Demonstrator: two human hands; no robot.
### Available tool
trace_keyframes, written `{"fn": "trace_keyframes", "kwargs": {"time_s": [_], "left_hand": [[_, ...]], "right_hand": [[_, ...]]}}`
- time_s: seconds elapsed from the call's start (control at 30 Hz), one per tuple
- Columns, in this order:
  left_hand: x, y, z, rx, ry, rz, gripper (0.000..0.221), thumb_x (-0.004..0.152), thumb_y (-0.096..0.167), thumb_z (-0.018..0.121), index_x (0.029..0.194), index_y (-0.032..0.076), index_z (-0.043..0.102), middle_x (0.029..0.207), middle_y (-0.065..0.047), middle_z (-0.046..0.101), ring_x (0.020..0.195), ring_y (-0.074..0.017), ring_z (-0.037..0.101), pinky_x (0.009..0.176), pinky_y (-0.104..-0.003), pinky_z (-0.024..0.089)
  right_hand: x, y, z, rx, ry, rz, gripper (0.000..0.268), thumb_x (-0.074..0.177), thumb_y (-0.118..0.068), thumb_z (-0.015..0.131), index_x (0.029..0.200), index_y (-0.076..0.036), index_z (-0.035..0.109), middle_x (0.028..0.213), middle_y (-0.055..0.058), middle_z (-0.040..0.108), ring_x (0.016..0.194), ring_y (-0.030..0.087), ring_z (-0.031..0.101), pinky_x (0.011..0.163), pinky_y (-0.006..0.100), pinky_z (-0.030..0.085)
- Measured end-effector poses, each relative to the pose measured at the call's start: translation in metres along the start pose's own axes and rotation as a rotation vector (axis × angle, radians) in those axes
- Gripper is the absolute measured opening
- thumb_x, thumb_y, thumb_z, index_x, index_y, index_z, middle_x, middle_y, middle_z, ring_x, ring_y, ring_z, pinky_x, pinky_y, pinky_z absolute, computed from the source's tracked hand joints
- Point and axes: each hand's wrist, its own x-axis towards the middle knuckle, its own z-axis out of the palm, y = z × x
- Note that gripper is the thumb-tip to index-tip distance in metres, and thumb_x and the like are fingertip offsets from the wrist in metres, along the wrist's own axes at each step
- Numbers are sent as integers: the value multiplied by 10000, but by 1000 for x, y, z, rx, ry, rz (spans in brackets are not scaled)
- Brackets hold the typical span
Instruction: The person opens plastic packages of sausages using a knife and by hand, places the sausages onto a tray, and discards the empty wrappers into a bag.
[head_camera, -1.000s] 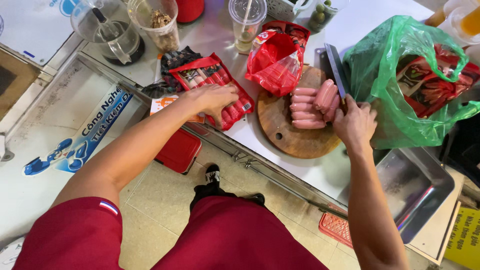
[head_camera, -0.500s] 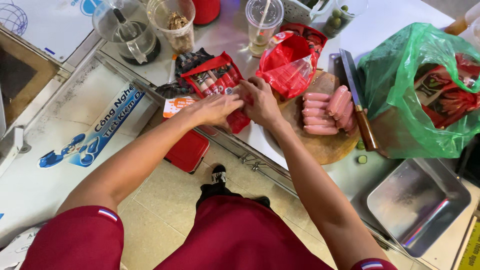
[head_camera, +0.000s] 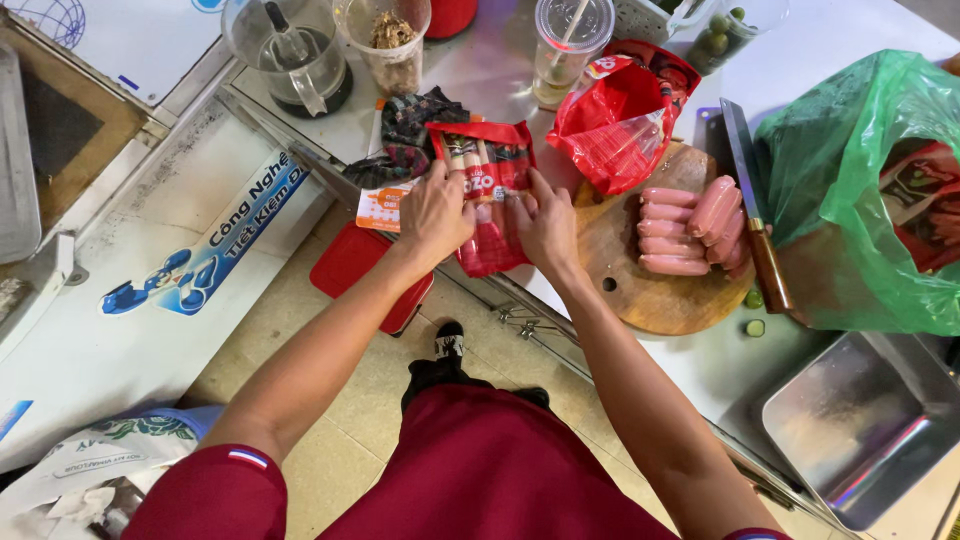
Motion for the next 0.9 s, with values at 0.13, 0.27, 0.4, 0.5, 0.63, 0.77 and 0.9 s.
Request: {"fn": "trace_keyframes", "kwargs": {"time_s": [0.13,0.27,0.4,0.5,0.63,0.77,0.9], "left_hand": [[-1,20,4,-145,21,-38,475,831,320,781,1108,-11,582,1074,-169,619,917,-348,694,747,-472,571],[4,30,1,-85,128,80,654,699,320,862,1169,-31,572,1093,-203,608,966,-379,669,743,-467,569],[16,26,6,94,-22,75,588,748,268,843,1226,36,593,1192,-170,626,1056,-344,670,822,-461,578],[27,26,20,224,115,215,477,664,94,808,1119,15,689,1255,-212,648,1010,-369,672,701,-424,594],[30,20,28,340,14,344,65,808,68,774,859,30,763,971,-172,725,1019,-350,699,754,-421,605],[32,24,33,432,-67,377,52,762,71,746,798,38,767,840,-163,736,927,-336,720,703,-413,615],[47,9,44,376,52,432,183,747,166,738,807,-6,755,876,-193,730,795,-298,729,577,-379,608]], "right_hand": [[-1,13,3,-16,-1,-74,556,937,-229,697,1445,-46,564,1108,308,619,973,448,660,878,469,544],[-4,17,-3,4,-53,-143,566,951,-204,695,1460,-28,522,1115,306,619,1000,461,647,888,474,536],[-10,13,-6,27,-87,-74,558,951,-165,660,1475,-41,515,1105,294,623,1001,447,652,900,468,534],[-12,13,-5,30,-78,-76,557,956,-133,638,1489,-37,505,1122,294,617,1005,448,648,911,469,529],[-11,19,-4,24,-86,-20,572,941,-125,639,1489,-42,499,1122,282,618,989,431,653,898,468,526],[-17,25,-1,46,-13,-102,572,940,-107,655,1486,-18,509,1158,288,616,1030,443,640,923,475,522],[-14,17,-6,20,-3,-68,561,936,-123,664,1473,-33,526,1188,276,612,1041,428,641,927,468,526]]}}
